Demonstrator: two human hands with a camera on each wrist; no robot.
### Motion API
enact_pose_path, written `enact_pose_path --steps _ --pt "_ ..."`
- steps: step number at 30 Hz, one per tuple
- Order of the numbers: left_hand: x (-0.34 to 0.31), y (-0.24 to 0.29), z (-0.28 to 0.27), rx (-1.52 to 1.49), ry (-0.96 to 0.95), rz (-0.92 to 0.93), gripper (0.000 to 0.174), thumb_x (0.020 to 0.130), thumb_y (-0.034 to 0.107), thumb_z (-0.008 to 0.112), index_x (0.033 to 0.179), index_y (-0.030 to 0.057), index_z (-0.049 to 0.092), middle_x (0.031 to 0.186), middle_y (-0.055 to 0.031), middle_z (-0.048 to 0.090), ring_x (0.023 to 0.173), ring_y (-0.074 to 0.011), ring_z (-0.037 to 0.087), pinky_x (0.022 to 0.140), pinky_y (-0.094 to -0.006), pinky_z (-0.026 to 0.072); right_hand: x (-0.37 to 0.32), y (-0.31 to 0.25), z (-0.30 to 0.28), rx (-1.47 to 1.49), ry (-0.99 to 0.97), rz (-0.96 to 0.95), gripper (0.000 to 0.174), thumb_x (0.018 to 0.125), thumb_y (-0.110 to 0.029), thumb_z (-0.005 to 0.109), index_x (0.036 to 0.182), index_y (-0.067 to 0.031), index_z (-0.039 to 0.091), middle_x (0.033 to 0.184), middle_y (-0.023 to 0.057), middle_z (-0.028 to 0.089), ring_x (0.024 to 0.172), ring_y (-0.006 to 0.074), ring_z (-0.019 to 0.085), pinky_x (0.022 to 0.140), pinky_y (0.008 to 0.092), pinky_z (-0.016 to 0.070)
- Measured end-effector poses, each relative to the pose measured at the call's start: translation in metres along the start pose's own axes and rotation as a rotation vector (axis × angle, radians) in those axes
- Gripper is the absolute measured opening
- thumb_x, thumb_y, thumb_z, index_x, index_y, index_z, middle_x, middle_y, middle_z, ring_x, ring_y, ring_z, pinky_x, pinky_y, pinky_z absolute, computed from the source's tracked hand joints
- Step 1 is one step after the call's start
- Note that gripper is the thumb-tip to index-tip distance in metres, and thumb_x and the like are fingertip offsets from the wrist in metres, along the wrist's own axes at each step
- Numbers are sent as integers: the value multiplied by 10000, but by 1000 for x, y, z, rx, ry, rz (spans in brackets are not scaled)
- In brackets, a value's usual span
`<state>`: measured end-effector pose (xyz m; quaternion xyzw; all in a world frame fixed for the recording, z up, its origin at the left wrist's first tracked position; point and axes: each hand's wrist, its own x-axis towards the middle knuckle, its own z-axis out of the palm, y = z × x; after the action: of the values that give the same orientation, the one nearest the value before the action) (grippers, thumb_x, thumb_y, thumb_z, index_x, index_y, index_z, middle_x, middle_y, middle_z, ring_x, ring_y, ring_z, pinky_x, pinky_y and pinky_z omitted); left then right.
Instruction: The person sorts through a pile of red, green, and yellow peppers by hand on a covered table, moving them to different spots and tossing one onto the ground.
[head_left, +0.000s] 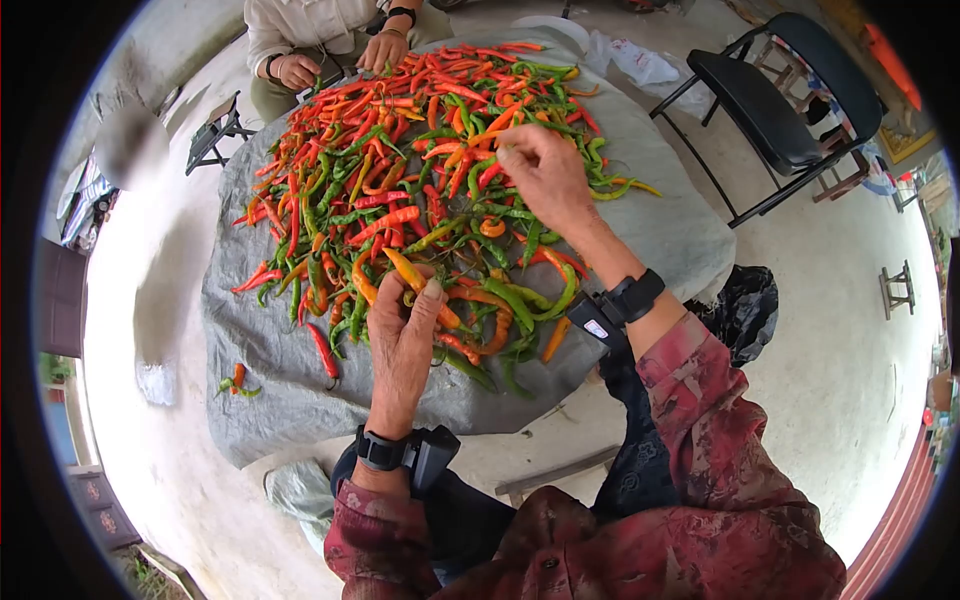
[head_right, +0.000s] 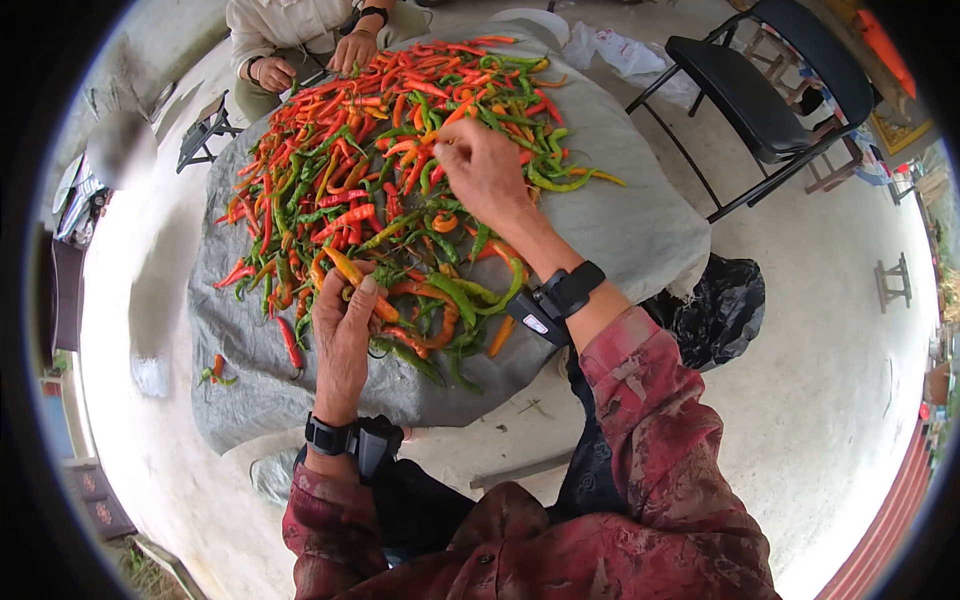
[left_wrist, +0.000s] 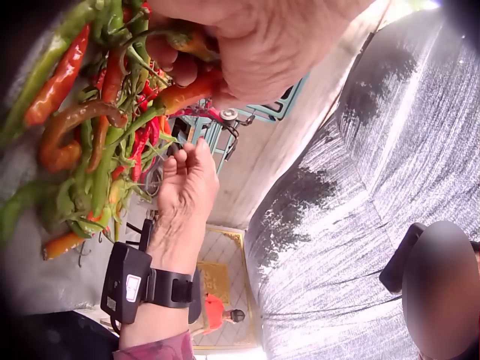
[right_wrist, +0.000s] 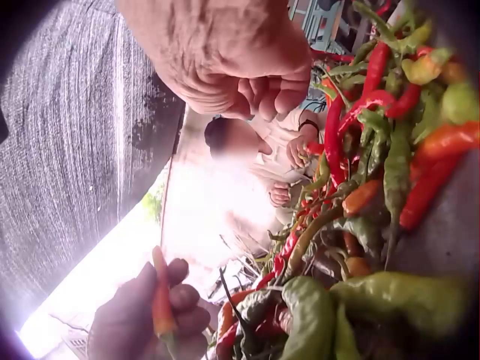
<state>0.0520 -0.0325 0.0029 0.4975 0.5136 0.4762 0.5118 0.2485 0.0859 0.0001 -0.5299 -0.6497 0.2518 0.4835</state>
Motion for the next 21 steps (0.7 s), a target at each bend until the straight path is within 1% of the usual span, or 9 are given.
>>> enact_pose_path --steps 1,3,4,6,9,10,13,18,21 --pt "1 -1 1 -18 27 28 250 914 246 572 1064 46 568 771 18 564 629 -19 469 538 -161 363 -2 -2 10 12 -64 -86 231 839 -175 616 999 -9 618 758 80 646 659 149 602 618 295 479" --pt "2 -2 1 -33 53 58 243 914 243 572 1062 51 570 768 20 565 619 -17 462 528 -159 356 -13 -11 22 -79 -375 -9 216 821 -146 617 1000 -27 629 828 91 641 762 208 613 675 317 484" --pt "2 -3 1 -41 60 54 240 914 243 572 1061 52 571 768 20 567 616 -17 462 527 -160 357 -17 -8 31 -76 -374 -9 216 821 -146 617 1000 -27 629 828 91 641 762 208 613 675 317 484" --pt "3 -3 0 -47 71 56 238 914 242 572 1059 53 573 768 20 569 614 -16 462 526 -161 358 -25 2 50 -503 -397 -402 229 802 -96 593 1024 -57 635 925 100 613 904 265 582 754 352 476" --pt "4 -3 -4 -29 85 54 233 913 237 574 1054 52 574 764 20 571 607 -17 457 526 -161 356 -27 7 64 -577 -482 -392 266 797 -61 555 1050 -84 636 992 87 585 976 277 546 810 390 456" --pt "5 -4 -6 -46 83 61 234 913 238 574 1053 50 574 762 21 572 604 -17 454 526 -161 356 -26 5 65 -641 -559 -337 336 774 -60 556 1104 -93 609 1010 80 583 990 267 538 829 403 437" --pt "6 -4 -10 -63 94 85 232 912 228 572 1054 45 575 756 22 570 599 -17 445 526 -162 355 -24 -8 70 -757 -631 -231 402 743 -68 575 1144 -100 584 1045 76 574 1027 267 512 845 407 412" --pt "3 2 -16 -80 92 79 226 912 219 568 1056 46 574 757 27 566 605 -15 443 531 -164 358 -25 3 86 -898 -605 -217 455 718 -173 546 1171 -122 552 1010 126 554 1041 290 495 838 440 370" --pt "2 2 -17 -97 88 85 228 912 226 568 1053 47 573 761 25 568 611 -14 449 535 -166 361 -24 5 81 -873 -620 -269 466 708 -161 552 1172 -115 541 1002 134 557 1041 302 500 850 451 370"
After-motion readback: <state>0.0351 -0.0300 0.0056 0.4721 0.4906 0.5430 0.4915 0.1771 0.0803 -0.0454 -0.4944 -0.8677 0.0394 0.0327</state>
